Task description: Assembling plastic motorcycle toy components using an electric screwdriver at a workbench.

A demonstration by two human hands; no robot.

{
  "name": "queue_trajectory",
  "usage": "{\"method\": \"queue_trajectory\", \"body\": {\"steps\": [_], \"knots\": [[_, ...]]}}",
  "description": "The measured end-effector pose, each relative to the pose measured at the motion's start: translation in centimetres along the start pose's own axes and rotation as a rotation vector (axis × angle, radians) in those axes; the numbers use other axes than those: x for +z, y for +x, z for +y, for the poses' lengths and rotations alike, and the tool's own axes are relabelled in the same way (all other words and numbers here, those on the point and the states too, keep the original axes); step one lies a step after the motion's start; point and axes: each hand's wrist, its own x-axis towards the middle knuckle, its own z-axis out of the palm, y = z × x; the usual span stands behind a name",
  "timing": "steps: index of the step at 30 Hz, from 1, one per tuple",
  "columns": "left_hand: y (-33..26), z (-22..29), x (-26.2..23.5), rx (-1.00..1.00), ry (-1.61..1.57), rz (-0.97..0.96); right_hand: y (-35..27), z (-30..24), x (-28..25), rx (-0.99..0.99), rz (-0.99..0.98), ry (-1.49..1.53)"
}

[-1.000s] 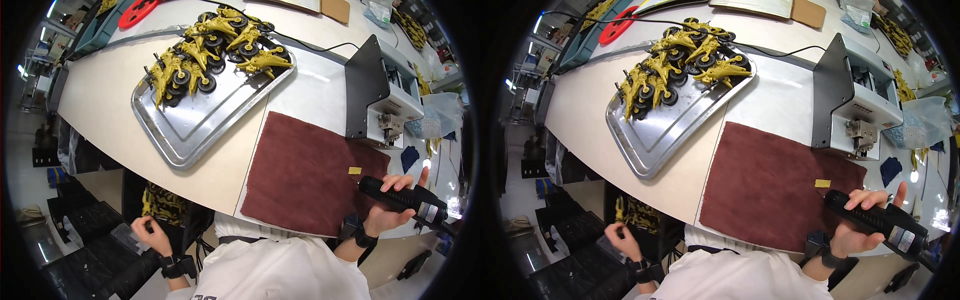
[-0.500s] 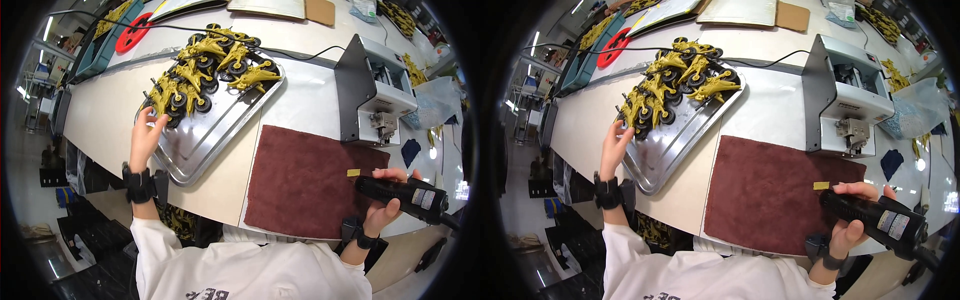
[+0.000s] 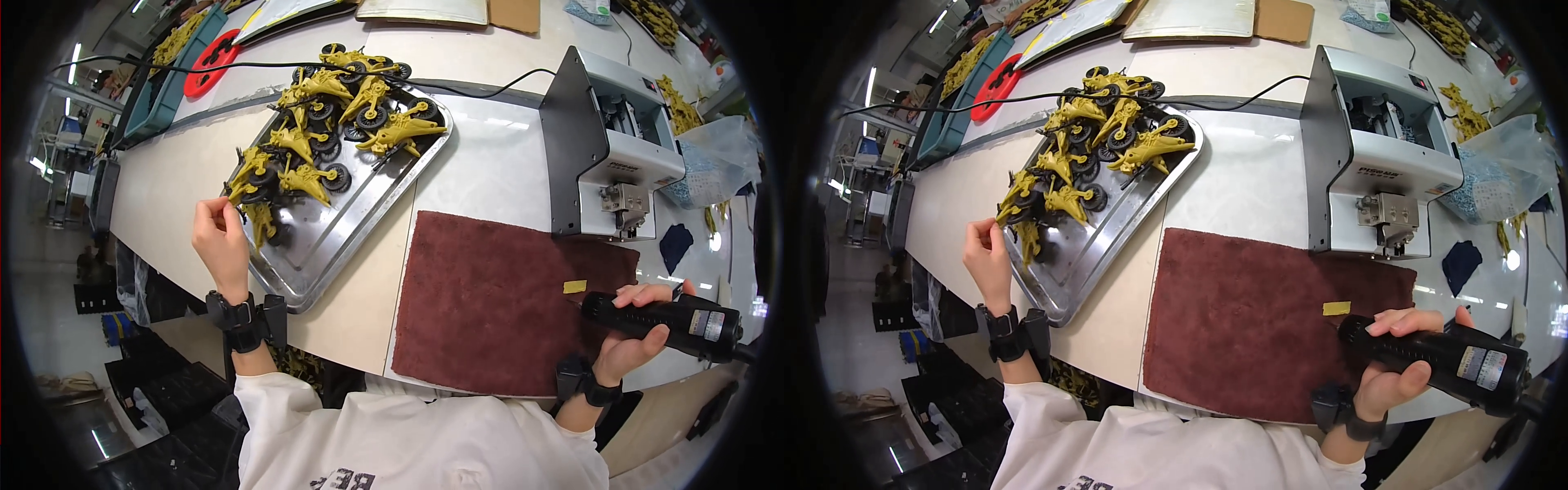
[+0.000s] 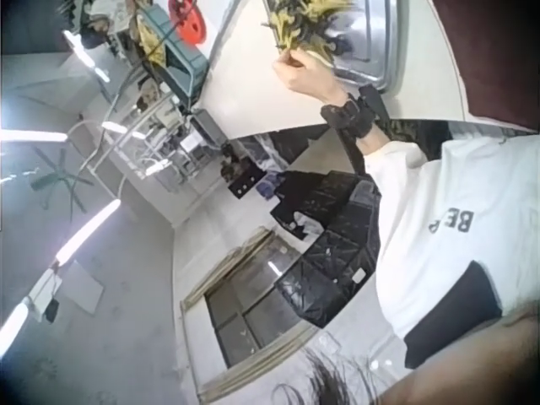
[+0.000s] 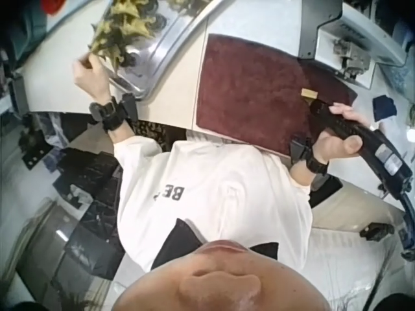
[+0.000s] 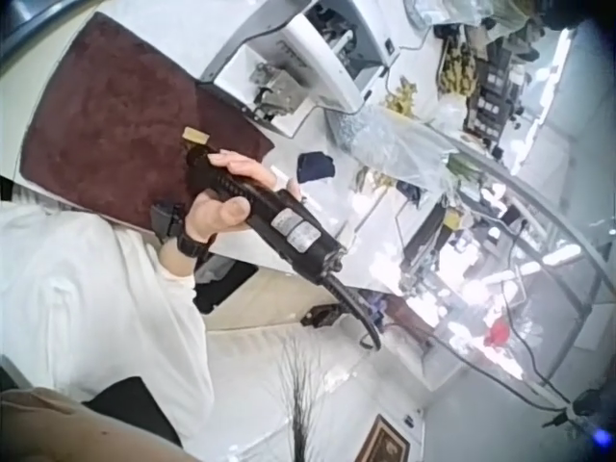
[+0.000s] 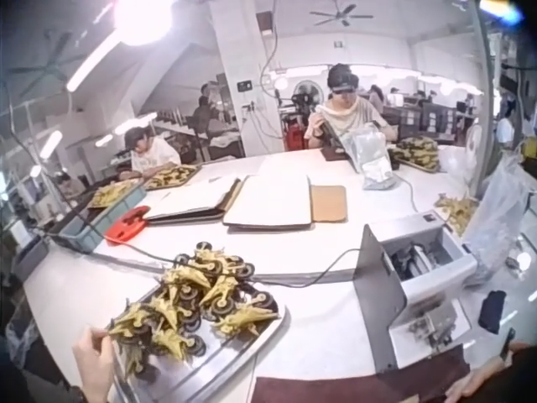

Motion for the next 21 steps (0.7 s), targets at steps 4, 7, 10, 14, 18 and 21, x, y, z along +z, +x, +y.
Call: {"method": "queue_trajectory", "body": {"steps": [4, 7, 10, 14, 18, 21], "knots": [[-0.9, -0.5, 0.4, 0.022, -0.035, -0.016, 0.1, 0.2, -0.2, 0.042, 0.04, 0.026], [-1.4, -1.1, 0.8, -0.048, -0.104, -0.103, 0.0, 0.2, -0.7, 0.052, 0.056, 0.03], [-1.5, -1.7, 1.0, -0.122, -0.132, -0.22, -0.2, 0.3, -1.0, 0.035, -0.011, 0.071], [-1.3, -4.2, 0.9, -0.096, -0.062, -0.128, -0.3, 0.4, -1.1, 0.029, -0.016, 0.069], [-0.6, -4.5, -1.1, -0.019, 0.056, 0.127, -0.2, 0.3, -1.1, 0.051, 0.01, 0.089], [-1.6, -1.5, -3.1, 0.002, -0.11, 0.301, -0.2, 0.1, -1.0, 0.05, 0.046, 0.056]]}}
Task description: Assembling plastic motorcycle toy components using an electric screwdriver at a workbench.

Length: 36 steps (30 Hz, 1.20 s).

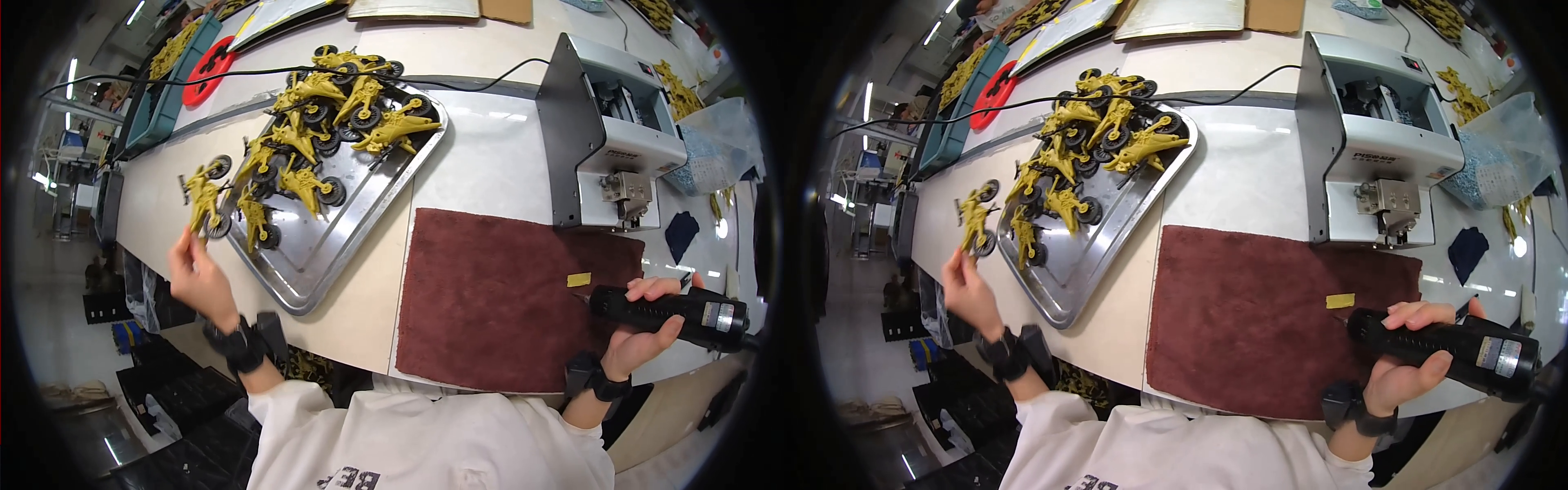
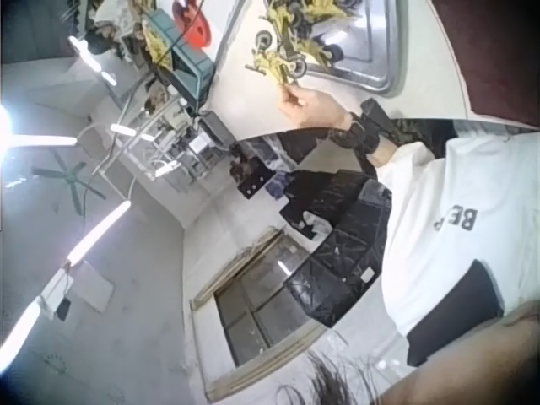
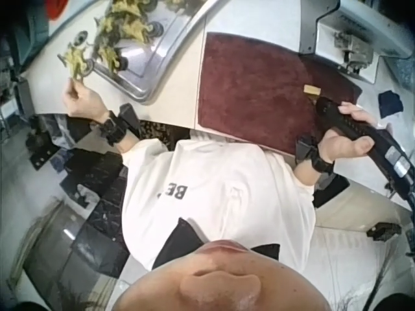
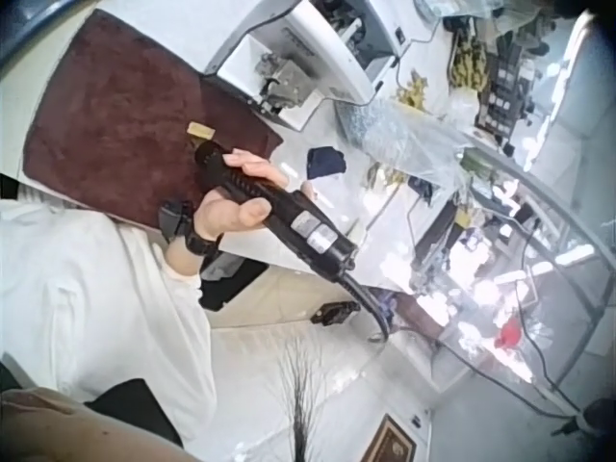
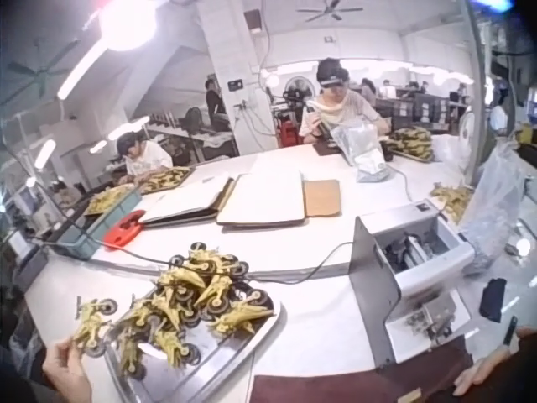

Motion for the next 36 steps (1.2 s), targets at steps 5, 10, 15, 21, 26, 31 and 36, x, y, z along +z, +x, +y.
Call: {"method": "queue_trajectory", "body": {"steps": [5, 10, 15, 21, 26, 31, 36], "knots": [[-7.6, 14.2, -1.9, 0.182, -0.307, -0.457, 0.3, 0.4, -0.1, -0.005, -0.004, 0.009], [-13.5, 19.9, 2.6, 0.325, -0.954, -1.029, 0.1, 0.2, -0.7, -0.046, -0.11, 0.127], [-14.8, 19.6, 4.9, 0.316, -0.751, -1.136, -0.1, 0.4, -0.4, -0.041, -0.256, 0.312], [-14.3, 19.3, 5.6, 0.222, -0.705, -1.052, 1.3, -3.8, -1.9, -0.186, -0.359, 0.399], [-13.9, 19.0, 5.7, 0.188, -0.765, -1.16, 7.7, -7.4, 1.1, -0.31, -0.401, 0.277], [-13.8, 19.6, 5.5, 0.32, -0.645, -1.253, 11.3, -6.2, 3.9, -0.257, -0.43, 0.09], [-14.4, 19.0, 5.6, 0.334, -0.65, -1.245, 11.1, -3.4, 6.5, -0.193, -0.282, -0.078]]}}
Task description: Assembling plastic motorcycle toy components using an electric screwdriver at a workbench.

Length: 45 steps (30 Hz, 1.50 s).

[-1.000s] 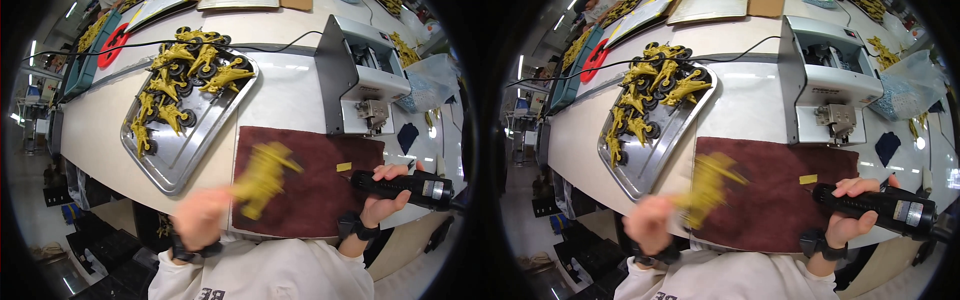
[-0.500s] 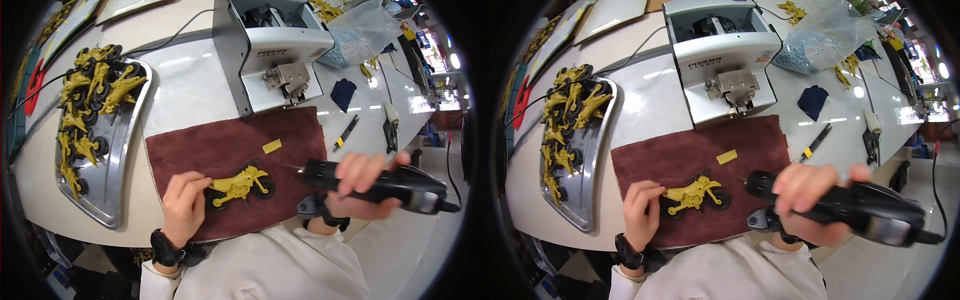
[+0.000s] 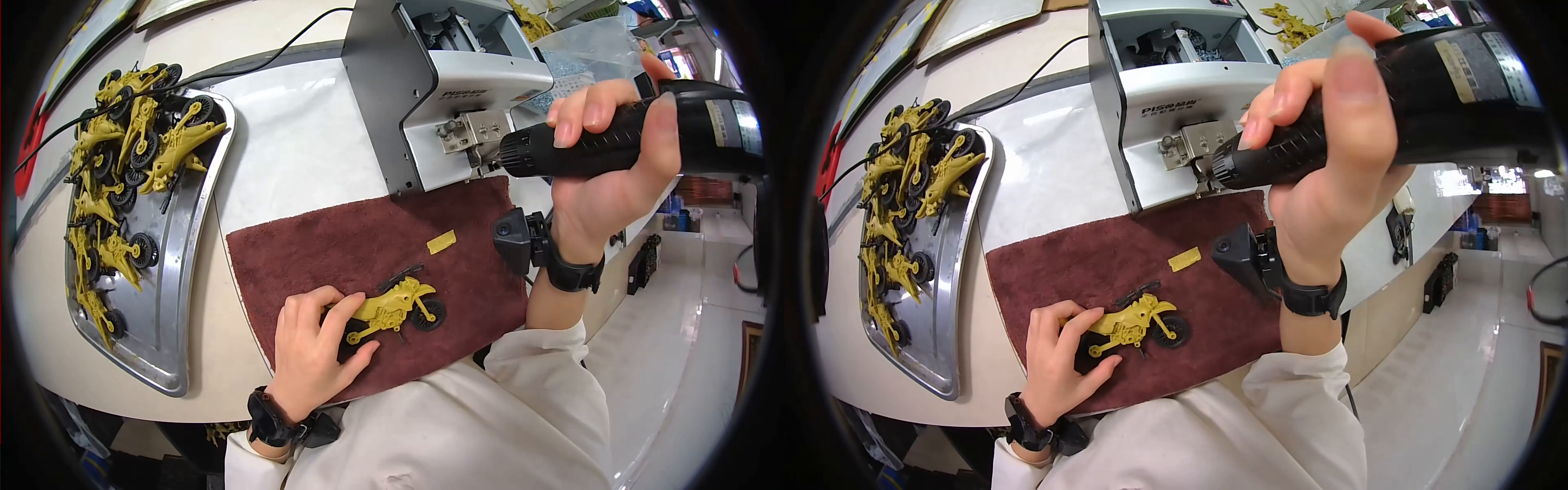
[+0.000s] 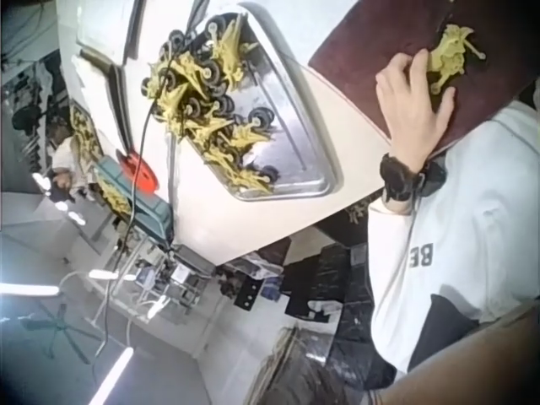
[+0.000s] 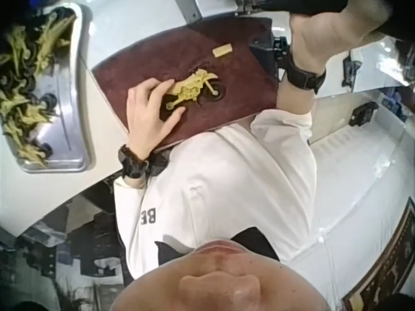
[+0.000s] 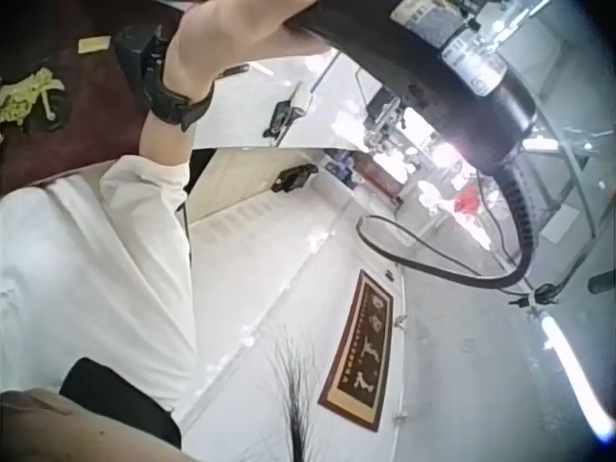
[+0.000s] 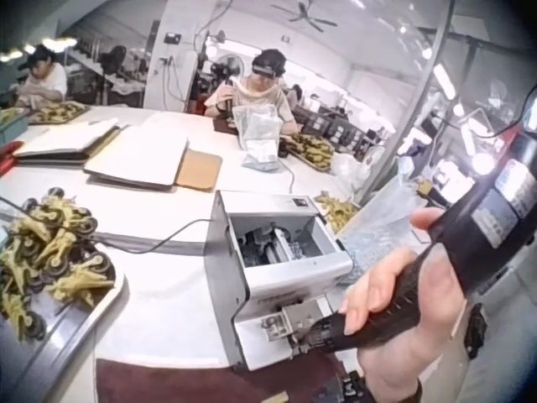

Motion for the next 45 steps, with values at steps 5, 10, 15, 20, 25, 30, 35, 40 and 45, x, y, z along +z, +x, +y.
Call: {"method": "queue_trajectory", "body": {"steps": [5, 10, 15, 20, 25, 30, 35, 40, 45], "knots": [[-0.1, 0.0, 0.1, -0.01, 0.02, 0.031, -0.3, -0.3, 0.4, 0.073, -0.031, -0.032], [-0.1, 0.1, 0.9, -0.021, 0.034, 0.064, -5.2, -1.2, -1.8, 0.06, -0.041, 0.175], [0.3, 1.4, 1.3, -0.056, 0.037, 0.098, -1.9, -2.9, -1.9, -0.019, 0.005, 0.124], [0.7, 2.3, 2.4, -0.078, 0.017, 0.123, 0.2, 0.6, -0.5, 0.012, -0.038, 0.013], [0.6, 1.8, 2.5, -0.066, -0.015, 0.119, -0.7, -0.2, 0.0, -0.007, -0.032, -0.003], [0.5, 1.4, 1.7, -0.054, -0.049, 0.057, -4.9, -0.8, -1.2, 0.142, -0.082, 0.258], [-0.5, 2.2, -1.1, -0.092, -0.042, 0.154, -8.4, -4.0, -1.5, 0.003, -0.144, 0.324], [-3.9, -2.1, -8.1, -0.386, 0.486, 0.463, -9.8, -4.8, -3.0, 0.014, 0.054, 0.254], [-7.1, -4.5, -10.4, -0.425, 0.585, 0.294, -10.4, -4.4, -2.8, 0.072, 0.107, 0.253]]}}
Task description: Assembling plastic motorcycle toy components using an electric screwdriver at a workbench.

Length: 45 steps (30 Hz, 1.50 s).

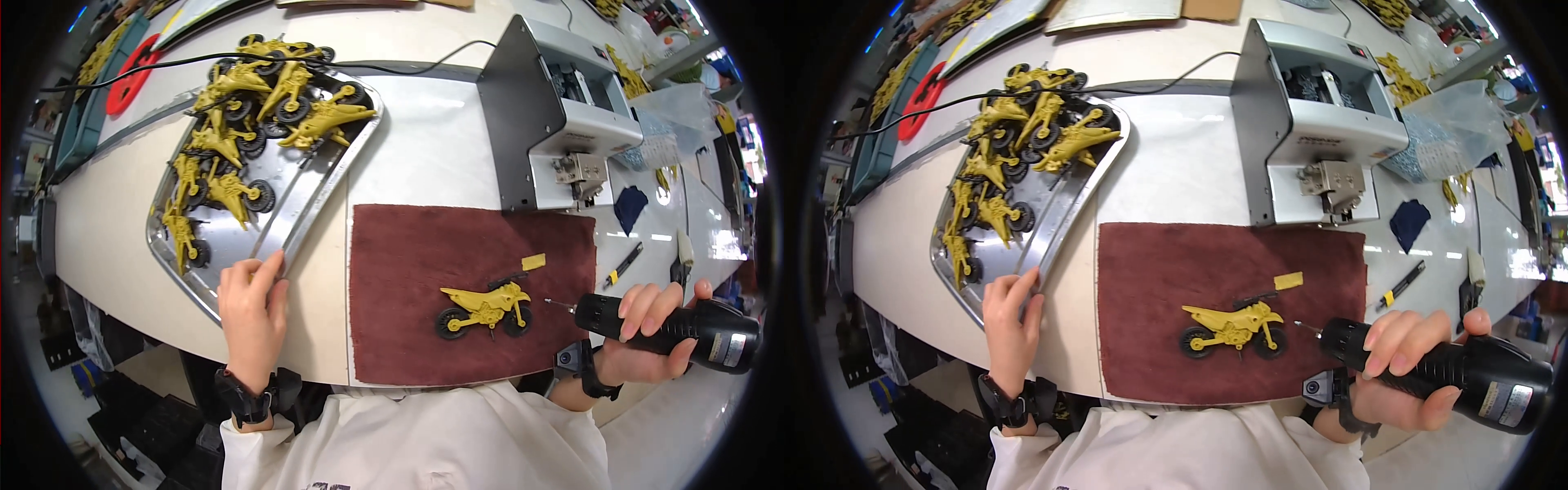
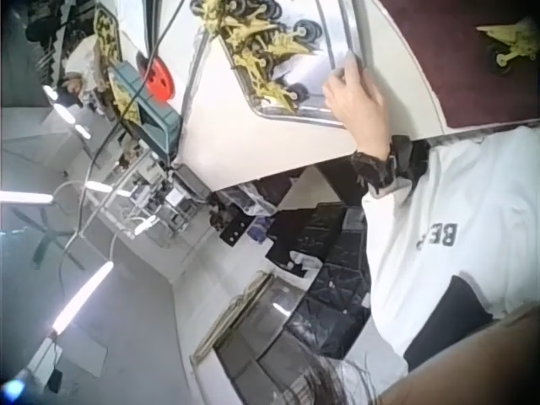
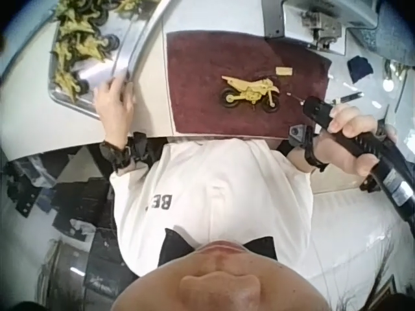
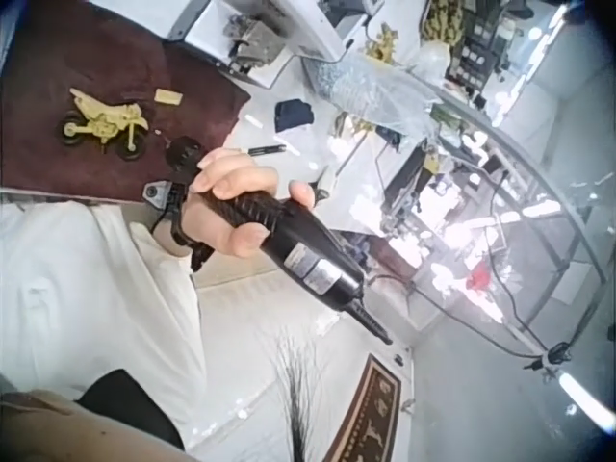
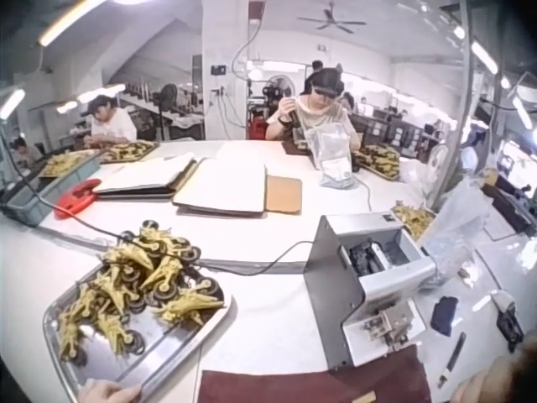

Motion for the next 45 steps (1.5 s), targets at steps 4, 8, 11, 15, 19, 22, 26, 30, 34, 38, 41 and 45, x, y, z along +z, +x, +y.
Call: {"method": "queue_trajectory", "body": {"steps": [4, 8, 11, 15, 19, 22, 26, 30, 34, 38, 41, 45], "knots": [[-0.3, -1.2, 0.7, -0.04, 0.044, 0.037, -0.6, 0.3, -1.2, -0.042, 0.018, -0.028], [-3.3, -11.7, -1.9, -0.246, 0.219, 0.186, -0.4, -0.1, -2.0, -0.027, 0.028, -0.014], [-3.0, -15.3, -3.9, -0.239, 0.382, 0.442, 0.0, -0.6, -1.6, 0.013, 0.072, -0.021], [-2.3, -7.1, -5.0, -0.279, 0.012, 0.461, -0.6, -0.3, -0.9, 0.001, 0.033, 0.002], [-1.0, 2.1, -3.8, -0.013, -0.091, 0.186, -0.5, -0.2, -1.3, -0.008, 0.006, -0.01], [-0.6, 1.5, -3.1, -0.087, -0.082, 0.268, -0.6, -0.6, -1.7, -0.003, 0.033, -0.026], [-1.4, -5.6, -3.6, -0.259, 0.193, 0.556, -0.9, -0.5, -2.5, -0.004, 0.06, -0.057], [-5.4, -24.3, -4.4, -0.853, -0.346, 0.503, -0.7, -0.7, -2.8, 0.027, 0.073, -0.068], [-1.1, -27.2, -5.7, -0.928, -0.908, 0.185, -0.5, -0.2, -3.4, 0.056, 0.084, -0.028], [2.6, -29.1, -5.9, -0.818, -0.811, -0.016, -0.5, -0.1, -3.3, 0.061, 0.048, -0.019], [5.7, -31.0, -6.6, -0.795, -0.608, -0.133, -0.6, -0.2, -3.2, 0.059, 0.046, -0.031], [11.0, -31.9, -6.3, -0.571, -0.428, -0.315, -0.9, 0.0, -3.4, 0.05, 0.067, -0.037]]}}
